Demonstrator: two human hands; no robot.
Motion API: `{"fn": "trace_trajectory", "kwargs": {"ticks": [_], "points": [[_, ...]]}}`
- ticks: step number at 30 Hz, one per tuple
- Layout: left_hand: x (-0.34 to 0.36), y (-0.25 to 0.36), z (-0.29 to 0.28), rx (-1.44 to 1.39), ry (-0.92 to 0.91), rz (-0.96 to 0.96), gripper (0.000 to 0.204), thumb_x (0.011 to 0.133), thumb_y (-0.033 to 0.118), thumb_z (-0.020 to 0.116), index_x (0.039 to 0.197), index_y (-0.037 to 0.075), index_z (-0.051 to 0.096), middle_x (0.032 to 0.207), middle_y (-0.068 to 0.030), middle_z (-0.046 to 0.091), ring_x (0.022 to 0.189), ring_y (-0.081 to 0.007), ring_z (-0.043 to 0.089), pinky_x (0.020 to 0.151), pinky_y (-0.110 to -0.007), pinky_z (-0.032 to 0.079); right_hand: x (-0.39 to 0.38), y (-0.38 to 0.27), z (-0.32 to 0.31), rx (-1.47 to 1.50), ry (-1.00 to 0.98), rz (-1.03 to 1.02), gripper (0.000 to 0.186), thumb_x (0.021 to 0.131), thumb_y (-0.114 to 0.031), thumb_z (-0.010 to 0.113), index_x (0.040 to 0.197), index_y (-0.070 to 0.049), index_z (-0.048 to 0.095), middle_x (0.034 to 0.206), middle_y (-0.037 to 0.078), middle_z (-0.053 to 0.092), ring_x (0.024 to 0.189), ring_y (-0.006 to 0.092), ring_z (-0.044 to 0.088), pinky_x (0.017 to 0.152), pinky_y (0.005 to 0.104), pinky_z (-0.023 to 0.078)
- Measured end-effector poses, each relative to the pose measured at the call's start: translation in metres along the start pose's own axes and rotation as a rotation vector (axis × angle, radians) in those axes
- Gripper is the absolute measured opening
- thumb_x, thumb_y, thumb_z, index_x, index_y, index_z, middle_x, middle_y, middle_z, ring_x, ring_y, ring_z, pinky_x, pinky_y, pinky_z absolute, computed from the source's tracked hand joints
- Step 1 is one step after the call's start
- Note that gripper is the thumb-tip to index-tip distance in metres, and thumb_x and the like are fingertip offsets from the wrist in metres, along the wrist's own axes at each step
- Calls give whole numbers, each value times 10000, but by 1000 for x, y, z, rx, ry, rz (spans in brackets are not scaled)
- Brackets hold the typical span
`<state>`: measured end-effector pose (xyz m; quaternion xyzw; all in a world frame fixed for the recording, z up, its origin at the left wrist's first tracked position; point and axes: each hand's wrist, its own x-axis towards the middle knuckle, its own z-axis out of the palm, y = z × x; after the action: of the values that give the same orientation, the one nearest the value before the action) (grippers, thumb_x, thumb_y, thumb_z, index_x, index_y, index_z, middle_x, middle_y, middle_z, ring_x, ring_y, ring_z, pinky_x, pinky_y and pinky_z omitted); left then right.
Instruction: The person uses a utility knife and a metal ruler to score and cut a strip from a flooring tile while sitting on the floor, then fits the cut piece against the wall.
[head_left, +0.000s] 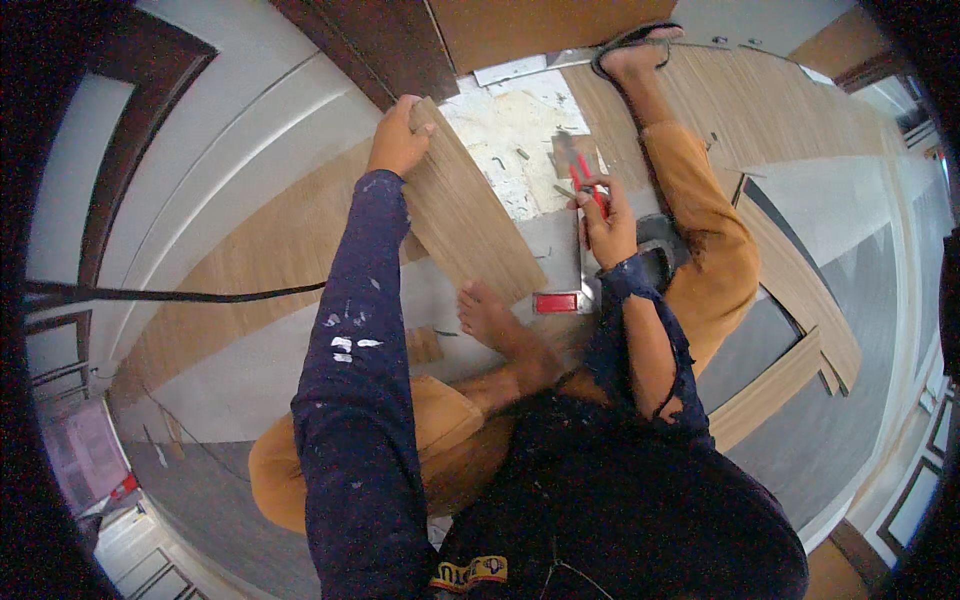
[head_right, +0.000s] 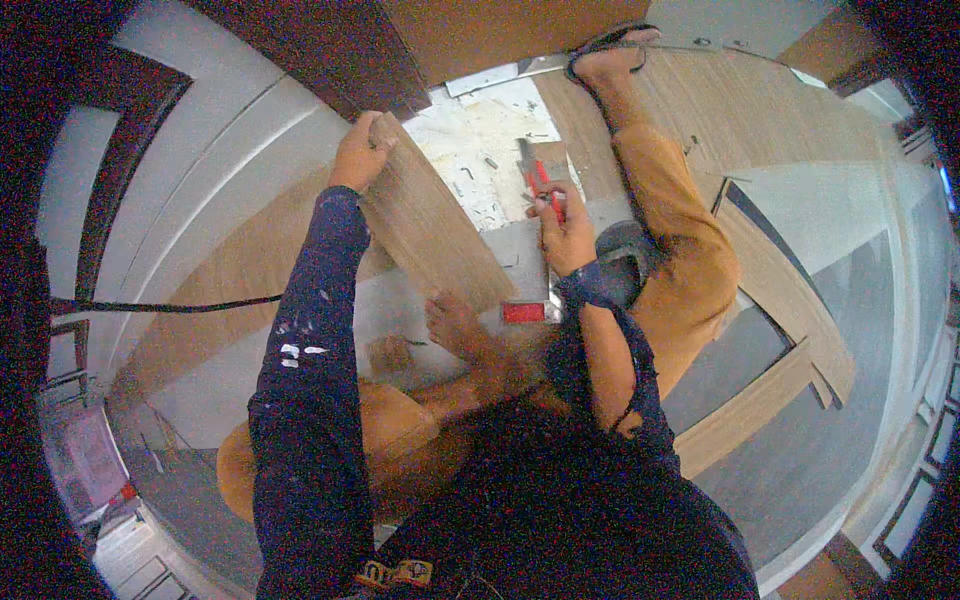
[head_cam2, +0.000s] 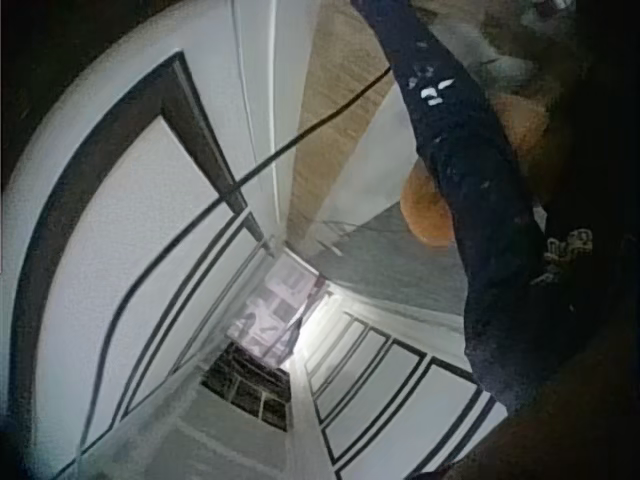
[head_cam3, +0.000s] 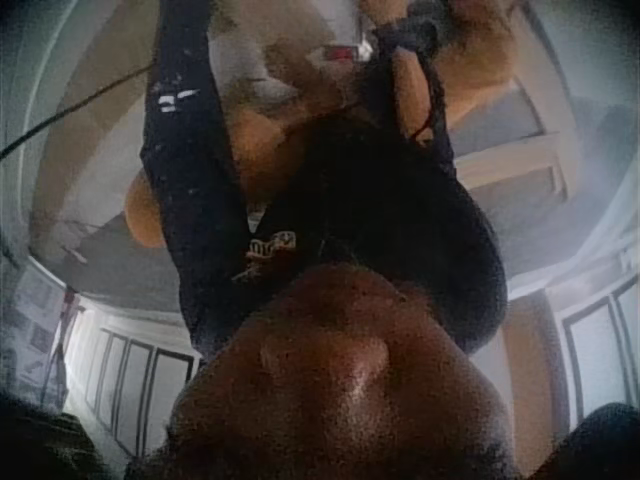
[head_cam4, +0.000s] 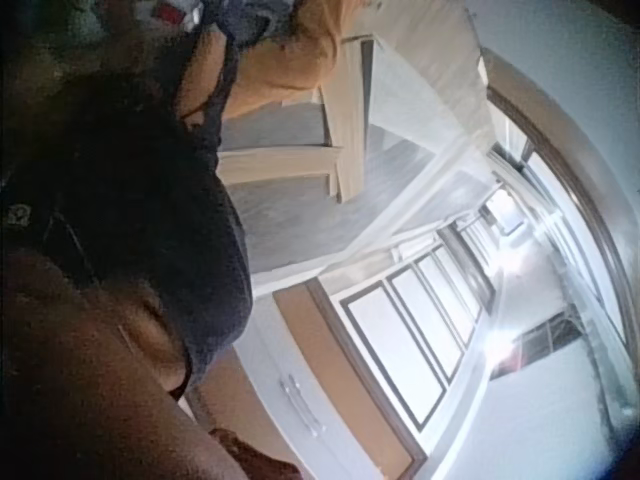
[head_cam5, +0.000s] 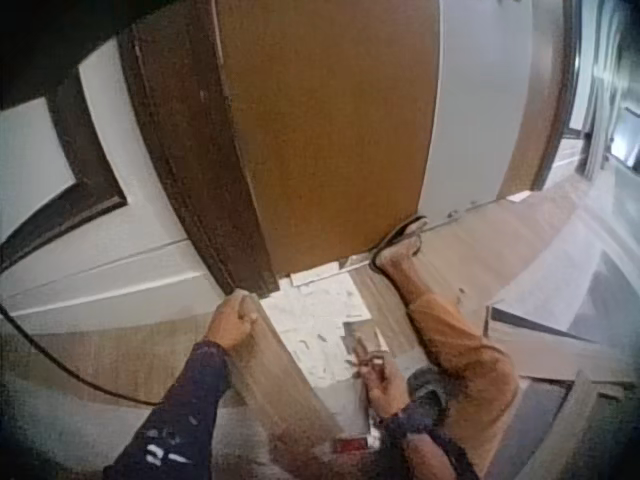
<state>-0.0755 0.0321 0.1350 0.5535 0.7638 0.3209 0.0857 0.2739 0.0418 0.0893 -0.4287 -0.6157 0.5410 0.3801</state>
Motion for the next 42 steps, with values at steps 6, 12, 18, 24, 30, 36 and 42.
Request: {"fn": "trace_trajectory", "kwargs": {"ticks": [6, 12, 18, 24, 30, 36, 42], "points": [[-2, -34, 29, 145, 1, 29, 684, 746, 173, 766, 1382, 122, 520, 1222, -267, 589, 1145, -414, 568, 986, -429, 458, -22, 73, -26, -596, 156, 92, 453, 851, -223, 682, 1195, -14, 474, 861, 252, 654, 807, 473, 643, 701, 513, 515], [3, -59, 46, 190, -118, -90, 729, 700, 158, 792, 1380, 113, 532, 1238, -248, 607, 1171, -394, 566, 1003, -417, 455, -30, 41, -4, -792, 84, 227, 553, 732, -222, 818, 1130, -21, 491, 1033, 248, 597, 951, 438, 620, 800, 491, 518], [-1, -82, 52, 117, -178, -35, 729, 660, 109, 827, 1341, 89, 568, 1184, -220, 658, 1134, -365, 613, 986, -398, 471, -29, 38, 3, -834, -54, 352, 597, 732, -259, 776, 1199, -19, 494, 1081, 244, 633, 960, 428, 649, 847, 496, 529], [-30, -83, 74, -40, -319, -198, 693, 657, 125, 850, 1305, 104, 605, 1193, -204, 661, 1137, -359, 611, 983, -392, 471, -38, 1, 11, -901, -342, 303, 495, 757, -345, 730, 1162, -89, 605, 954, 219, 698, 909, 418, 677, 804, 520, 539], [-43, -94, 82, 116, -176, -35, 563, 710, 142, 808, 1246, 111, 637, 1175, -194, 655, 1076, -383, 614, 931, -432, 487, -43, -39, 9, -875, -379, 160, 484, 769, -396, 728, 1125, -92, 605, 907, 196, 710, 853, 407, 686, 756, 515, 550], [-57, -101, 73, -37, 131, -75, 294, 875, 147, 648, 1145, 30, 653, 1080, -183, 679, 985, -332, 652, 862, -401, 507, 29, -31, 46, -900, -306, 79, 463, 764, -434, 705, 998, -40, 637, 871, 216, 702, 844, 404, 686, 767, 504, 545], [-107, -90, 44, -188, -66, -205, 261, 919, 205, 626, 1091, 12, 660, 789, -139, 680, 771, -253, 679, 768, -355, 522, 82, 15, 139, -827, -353, 109, 490, 744, -447, 684, 916, 12, 687, 900, 259, 695, 893, 401, 687, 811, 481, 542]]}}
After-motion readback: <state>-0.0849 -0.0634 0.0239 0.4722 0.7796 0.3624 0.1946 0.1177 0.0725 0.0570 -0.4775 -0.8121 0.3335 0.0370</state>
